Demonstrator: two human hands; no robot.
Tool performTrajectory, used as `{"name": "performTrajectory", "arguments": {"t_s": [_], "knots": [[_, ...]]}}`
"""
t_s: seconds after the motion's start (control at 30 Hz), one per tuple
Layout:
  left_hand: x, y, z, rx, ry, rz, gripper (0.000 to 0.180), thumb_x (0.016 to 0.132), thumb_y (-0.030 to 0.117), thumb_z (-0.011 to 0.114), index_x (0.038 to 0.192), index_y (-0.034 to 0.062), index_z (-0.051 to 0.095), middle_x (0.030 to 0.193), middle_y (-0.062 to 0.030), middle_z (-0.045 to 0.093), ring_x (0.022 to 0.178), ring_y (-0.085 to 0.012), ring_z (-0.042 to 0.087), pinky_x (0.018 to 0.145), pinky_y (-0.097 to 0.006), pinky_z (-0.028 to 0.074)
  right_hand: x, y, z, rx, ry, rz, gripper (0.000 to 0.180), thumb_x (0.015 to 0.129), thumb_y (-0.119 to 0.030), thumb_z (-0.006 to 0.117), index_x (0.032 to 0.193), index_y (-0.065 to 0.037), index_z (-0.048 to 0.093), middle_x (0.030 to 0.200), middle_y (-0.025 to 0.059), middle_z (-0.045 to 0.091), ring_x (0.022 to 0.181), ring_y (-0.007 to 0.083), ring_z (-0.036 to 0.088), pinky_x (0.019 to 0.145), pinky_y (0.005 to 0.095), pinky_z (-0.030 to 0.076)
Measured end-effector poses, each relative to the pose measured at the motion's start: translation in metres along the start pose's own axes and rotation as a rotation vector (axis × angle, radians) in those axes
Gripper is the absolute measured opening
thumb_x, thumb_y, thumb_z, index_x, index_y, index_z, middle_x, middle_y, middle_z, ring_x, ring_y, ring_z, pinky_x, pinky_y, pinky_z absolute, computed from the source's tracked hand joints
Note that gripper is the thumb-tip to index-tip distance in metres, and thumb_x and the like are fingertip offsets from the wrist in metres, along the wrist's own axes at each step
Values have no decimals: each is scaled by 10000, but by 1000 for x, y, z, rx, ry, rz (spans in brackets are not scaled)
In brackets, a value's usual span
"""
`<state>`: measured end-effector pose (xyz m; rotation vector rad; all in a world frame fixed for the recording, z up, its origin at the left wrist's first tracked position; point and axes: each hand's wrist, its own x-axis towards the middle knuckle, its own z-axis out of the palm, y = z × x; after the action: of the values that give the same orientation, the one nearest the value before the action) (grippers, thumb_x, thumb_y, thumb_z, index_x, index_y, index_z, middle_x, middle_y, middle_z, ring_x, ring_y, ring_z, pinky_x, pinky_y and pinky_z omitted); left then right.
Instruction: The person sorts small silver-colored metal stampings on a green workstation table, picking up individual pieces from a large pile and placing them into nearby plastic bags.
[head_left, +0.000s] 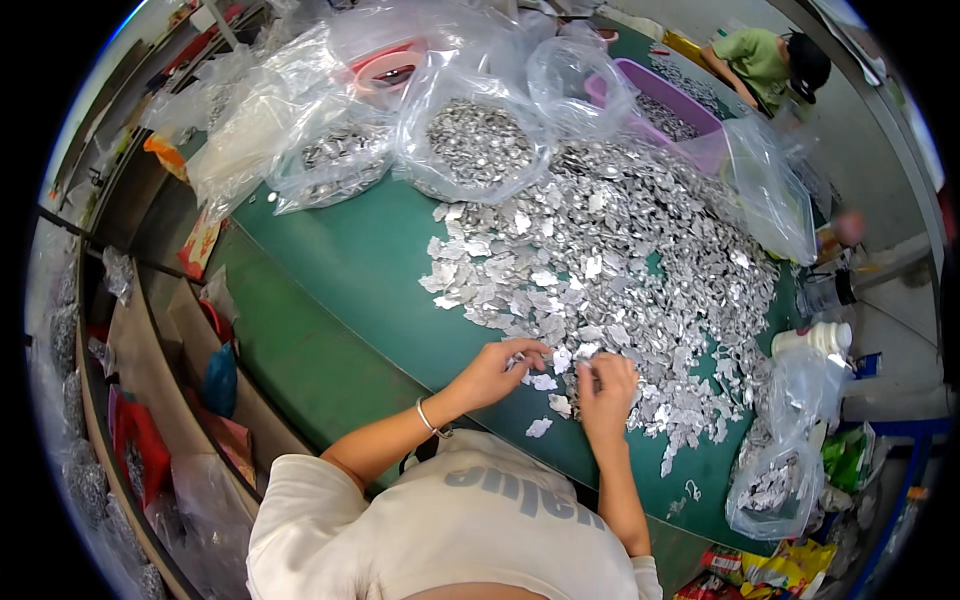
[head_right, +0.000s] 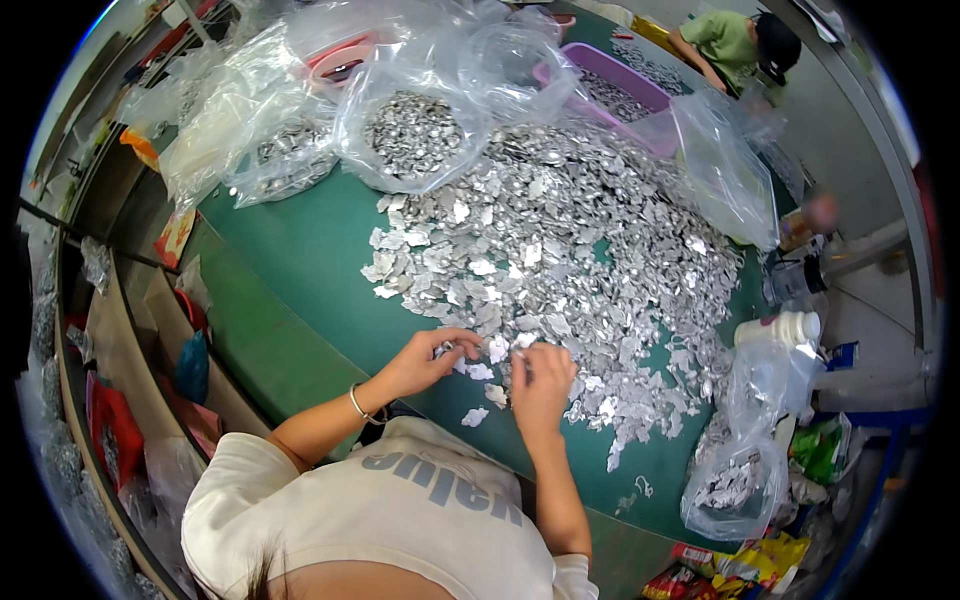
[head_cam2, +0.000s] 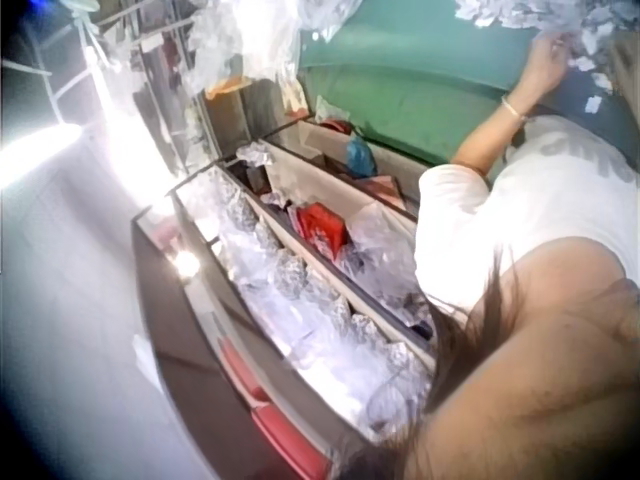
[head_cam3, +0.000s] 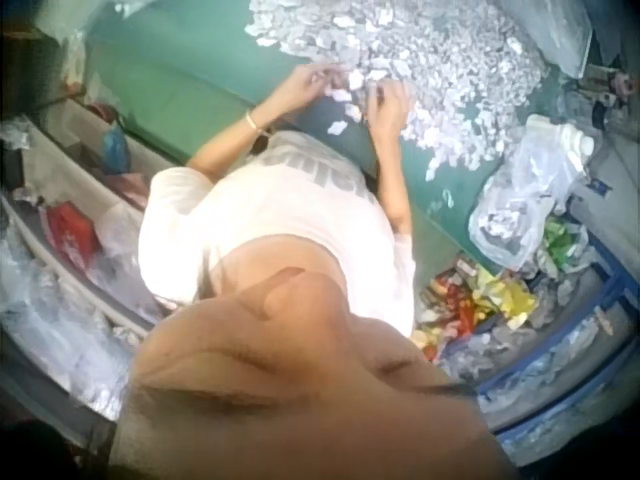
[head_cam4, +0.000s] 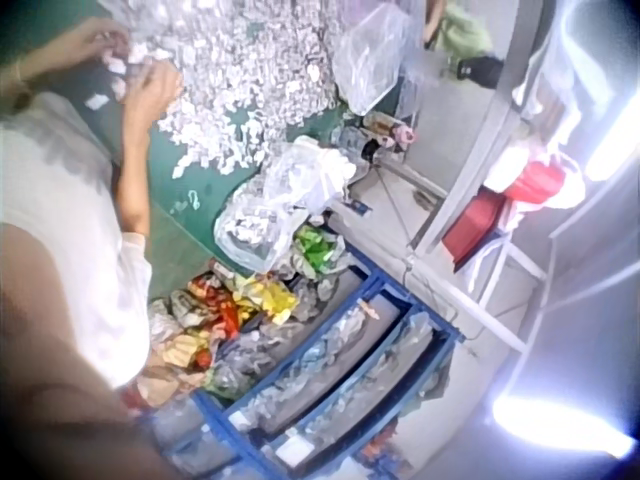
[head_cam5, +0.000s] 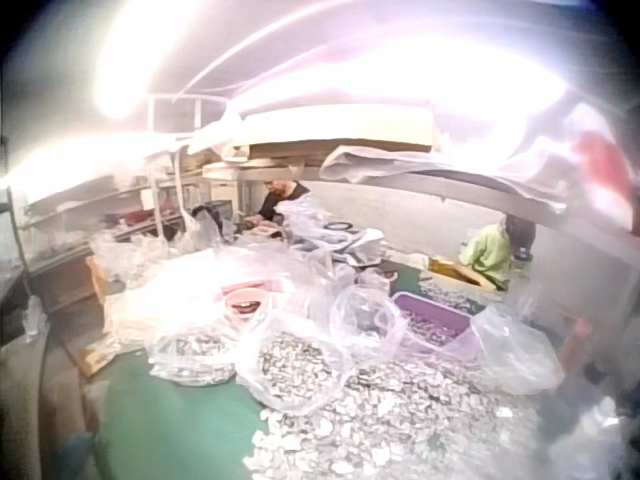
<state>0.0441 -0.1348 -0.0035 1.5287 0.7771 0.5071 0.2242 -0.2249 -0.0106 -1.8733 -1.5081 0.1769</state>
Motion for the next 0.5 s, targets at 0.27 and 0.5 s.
{"name": "performTrajectory", "arguments": {"t_s": [0.27,0.5], "knots": [[-9,-23,-60,397,544,163,252,813,-69,551,1044,-6,630,897,-116,661,845,-208,638,775,-286,483,-1,27,-36,1025,70,587,172,943,-154,551,810,-44,549,777,83,621,576,114,518,479,234,403],[-5,-22,-57,343,528,154,208,825,-18,603,1029,4,637,844,-81,643,743,-152,597,674,-265,466,16,35,-34,745,56,601,133,954,-106,502,866,-53,586,632,17,516,483,83,423,437,218,317]]}}
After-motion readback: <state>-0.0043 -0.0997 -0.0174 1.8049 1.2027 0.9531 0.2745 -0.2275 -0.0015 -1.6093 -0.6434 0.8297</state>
